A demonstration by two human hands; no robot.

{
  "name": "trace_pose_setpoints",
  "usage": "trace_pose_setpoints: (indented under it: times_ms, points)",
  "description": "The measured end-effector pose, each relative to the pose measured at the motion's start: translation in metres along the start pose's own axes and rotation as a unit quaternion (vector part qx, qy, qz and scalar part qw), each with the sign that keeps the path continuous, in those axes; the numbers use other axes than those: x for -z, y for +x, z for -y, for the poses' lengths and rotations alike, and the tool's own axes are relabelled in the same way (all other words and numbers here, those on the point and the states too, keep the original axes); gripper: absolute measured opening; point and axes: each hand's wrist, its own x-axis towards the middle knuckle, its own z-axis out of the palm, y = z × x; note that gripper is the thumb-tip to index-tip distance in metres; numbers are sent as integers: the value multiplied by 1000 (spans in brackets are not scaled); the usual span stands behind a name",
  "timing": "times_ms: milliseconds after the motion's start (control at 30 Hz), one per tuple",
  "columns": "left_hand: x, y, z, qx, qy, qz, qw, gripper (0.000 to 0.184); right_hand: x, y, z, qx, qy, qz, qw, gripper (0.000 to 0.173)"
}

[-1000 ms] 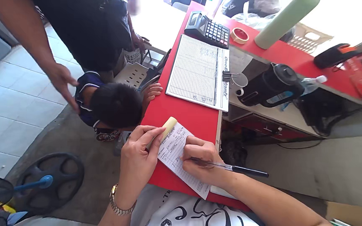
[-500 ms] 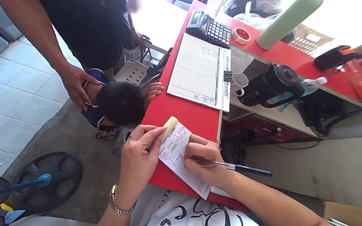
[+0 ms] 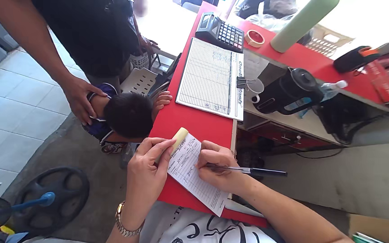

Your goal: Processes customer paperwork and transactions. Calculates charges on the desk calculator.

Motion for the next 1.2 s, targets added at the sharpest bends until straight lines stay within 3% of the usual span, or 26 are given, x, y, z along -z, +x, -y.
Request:
trace_pose_setpoints:
  times_ms: [267, 1200]
  points:
    - [0, 0, 0, 0, 2, 0, 1000, 20, 3, 1, -2, -22, 30, -3, 999, 9]
    - [1, 0, -1, -2, 6, 0, 1000, 20, -4, -1, 2, -23, -31, -51, 998, 14]
